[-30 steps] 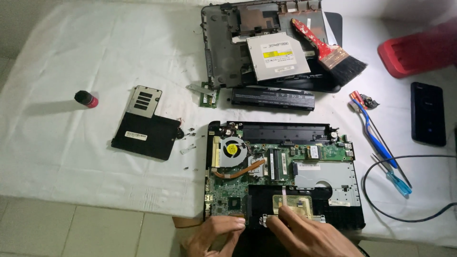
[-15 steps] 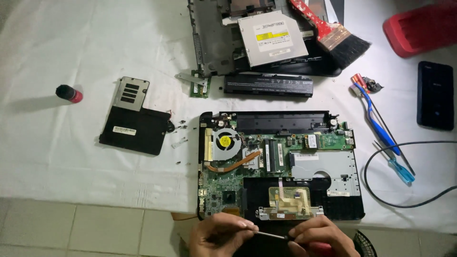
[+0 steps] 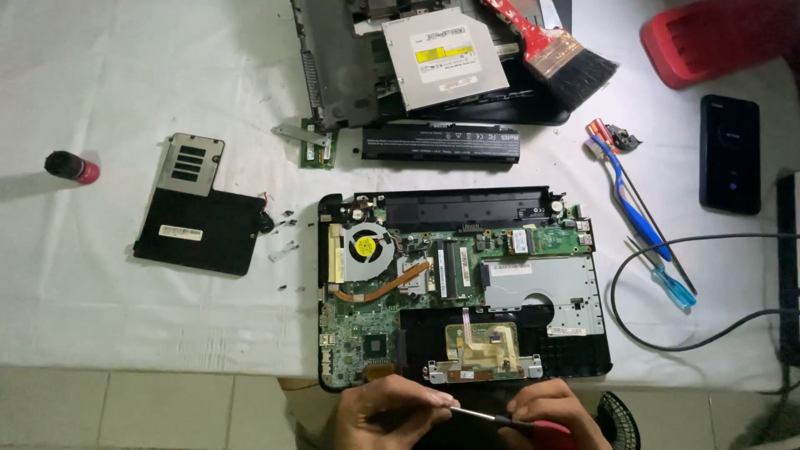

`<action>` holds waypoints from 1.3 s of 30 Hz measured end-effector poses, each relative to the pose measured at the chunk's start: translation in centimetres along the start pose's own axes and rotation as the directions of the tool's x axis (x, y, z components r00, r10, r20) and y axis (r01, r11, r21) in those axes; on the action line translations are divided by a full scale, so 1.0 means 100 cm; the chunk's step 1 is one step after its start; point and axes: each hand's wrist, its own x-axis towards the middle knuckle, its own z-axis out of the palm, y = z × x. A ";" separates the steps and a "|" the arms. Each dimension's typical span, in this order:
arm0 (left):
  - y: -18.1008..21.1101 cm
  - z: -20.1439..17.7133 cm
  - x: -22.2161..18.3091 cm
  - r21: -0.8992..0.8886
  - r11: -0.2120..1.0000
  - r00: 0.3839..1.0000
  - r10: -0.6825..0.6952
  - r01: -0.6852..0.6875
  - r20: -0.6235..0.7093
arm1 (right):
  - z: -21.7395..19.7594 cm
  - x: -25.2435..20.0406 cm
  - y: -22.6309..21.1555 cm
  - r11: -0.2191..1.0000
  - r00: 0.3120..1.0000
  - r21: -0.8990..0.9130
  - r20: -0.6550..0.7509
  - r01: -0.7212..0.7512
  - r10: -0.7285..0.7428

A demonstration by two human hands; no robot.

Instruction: Disassembling internal laptop components by unscrewing a daughterboard and removing the optical drive.

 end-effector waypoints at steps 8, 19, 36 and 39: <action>-0.021 0.017 -0.006 0.622 0.736 0.962 0.244 -0.268 0.125 | -0.046 -0.031 0.046 0.998 1.000 -0.065 0.011 -0.011 0.012; -0.044 0.012 -0.007 0.842 0.315 0.839 0.480 -0.438 0.257 | -0.113 -0.060 0.095 0.636 0.635 -0.464 0.186 -0.616 0.750; -0.046 0.010 -0.005 0.806 0.356 0.831 0.484 -0.473 0.274 | -0.022 0.039 -0.057 0.480 0.825 -0.780 -0.081 -0.402 0.560; -0.044 0.013 -0.005 0.809 0.349 0.824 0.501 -0.473 0.266 | -0.021 0.056 -0.069 0.568 0.925 -0.810 0.093 -0.145 0.369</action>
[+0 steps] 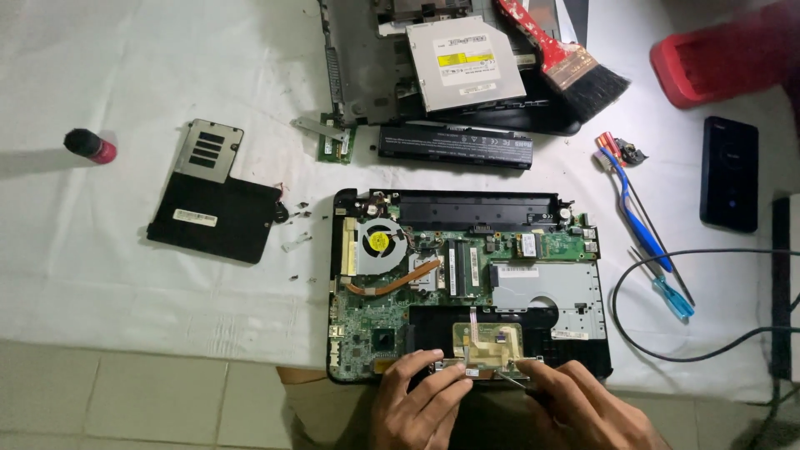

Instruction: Disassembling internal laptop components by unscrewing a daughterboard and removing the optical drive.

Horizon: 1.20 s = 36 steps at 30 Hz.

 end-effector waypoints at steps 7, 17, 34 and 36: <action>0.003 -0.024 0.012 -0.095 0.995 1.000 0.009 -0.008 0.007 | 0.022 0.028 0.015 0.930 0.913 -0.194 0.332 0.313 -0.238; -0.045 -0.061 -0.004 0.200 0.912 0.904 -0.286 0.359 -0.318 | 0.031 0.030 0.025 0.881 0.816 -0.128 0.456 0.455 -0.355; -0.085 -0.093 0.052 0.482 0.794 0.926 -0.274 0.371 -0.261 | 0.008 0.030 0.003 0.959 0.833 -0.102 0.525 0.264 -0.174; -0.085 -0.093 0.051 0.502 0.786 0.931 -0.277 0.362 -0.237 | 0.004 0.034 0.000 0.973 0.892 -0.125 0.436 0.192 -0.120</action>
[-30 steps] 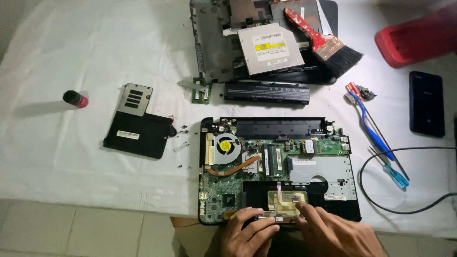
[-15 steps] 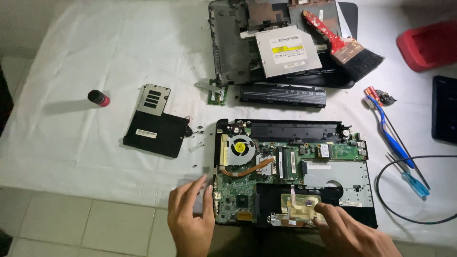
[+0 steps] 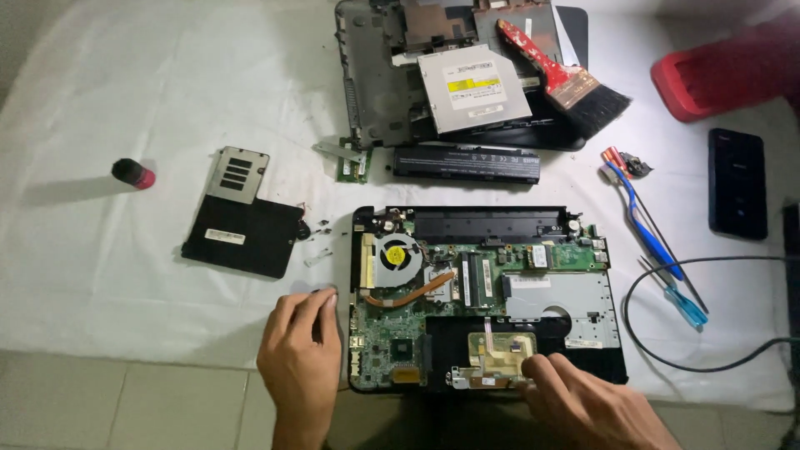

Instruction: Disassembling internal laptop components by unscrewing a daughterboard and removing the optical drive.

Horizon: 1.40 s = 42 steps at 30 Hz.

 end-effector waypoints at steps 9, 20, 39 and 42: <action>-0.003 0.003 -0.004 0.092 0.993 0.997 0.075 -0.075 0.011 | -0.010 0.003 0.001 0.989 0.962 0.122 0.252 0.081 -0.110; 0.029 -0.005 -0.047 -0.203 0.966 0.986 -0.164 0.162 0.008 | -0.020 0.002 0.003 0.998 0.951 0.064 0.308 -0.002 -0.018; 0.059 0.007 -0.070 -0.446 0.890 0.987 0.146 -0.098 0.074 | -0.022 0.005 0.003 0.986 0.972 -0.109 0.189 -0.123 0.142; 0.051 0.013 -0.075 -0.437 0.899 0.984 0.110 -0.039 0.138 | -0.029 0.005 0.005 0.989 0.905 0.038 0.410 -0.141 0.114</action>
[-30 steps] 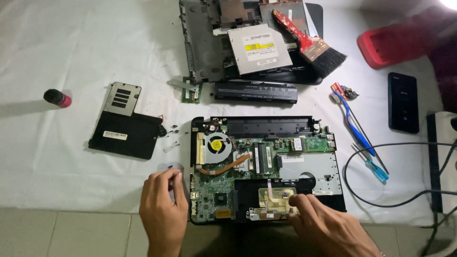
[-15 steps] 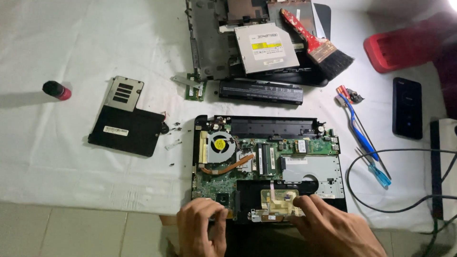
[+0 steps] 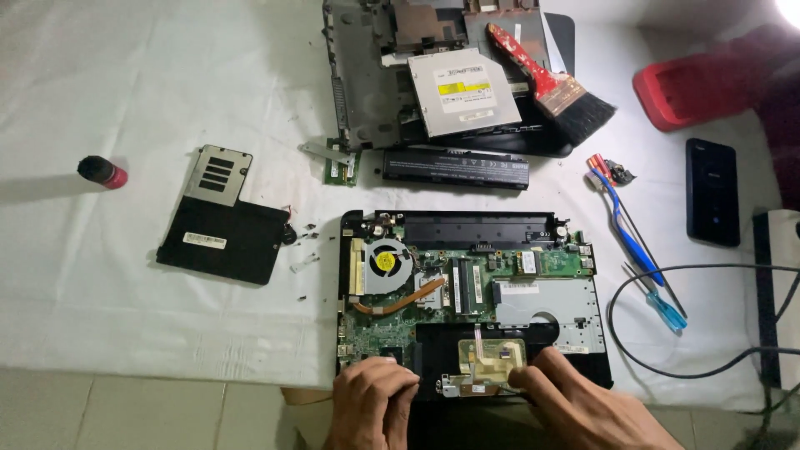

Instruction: Disassembling internal laptop components by unscrewing a daughterboard and removing the optical drive.

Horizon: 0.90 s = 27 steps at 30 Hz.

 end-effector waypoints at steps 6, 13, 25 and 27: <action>-0.007 0.010 -0.008 0.011 0.998 0.997 0.059 -0.058 -0.056 | 0.023 -0.002 0.001 0.970 0.896 -0.161 -0.381 0.181 -0.230; 0.005 0.010 -0.012 -0.075 0.997 1.000 -0.008 0.007 -0.005 | 0.020 0.001 0.000 0.956 0.918 -0.122 -0.268 0.267 -0.291; -0.004 0.009 -0.006 -0.219 0.976 0.994 0.037 -0.012 0.107 | 0.008 -0.014 -0.002 0.957 0.853 -0.021 -0.448 0.289 -0.268; -0.007 0.008 -0.004 -0.253 0.967 0.989 0.034 0.004 0.143 | -0.006 -0.032 -0.020 0.969 0.836 0.014 -0.509 0.248 -0.206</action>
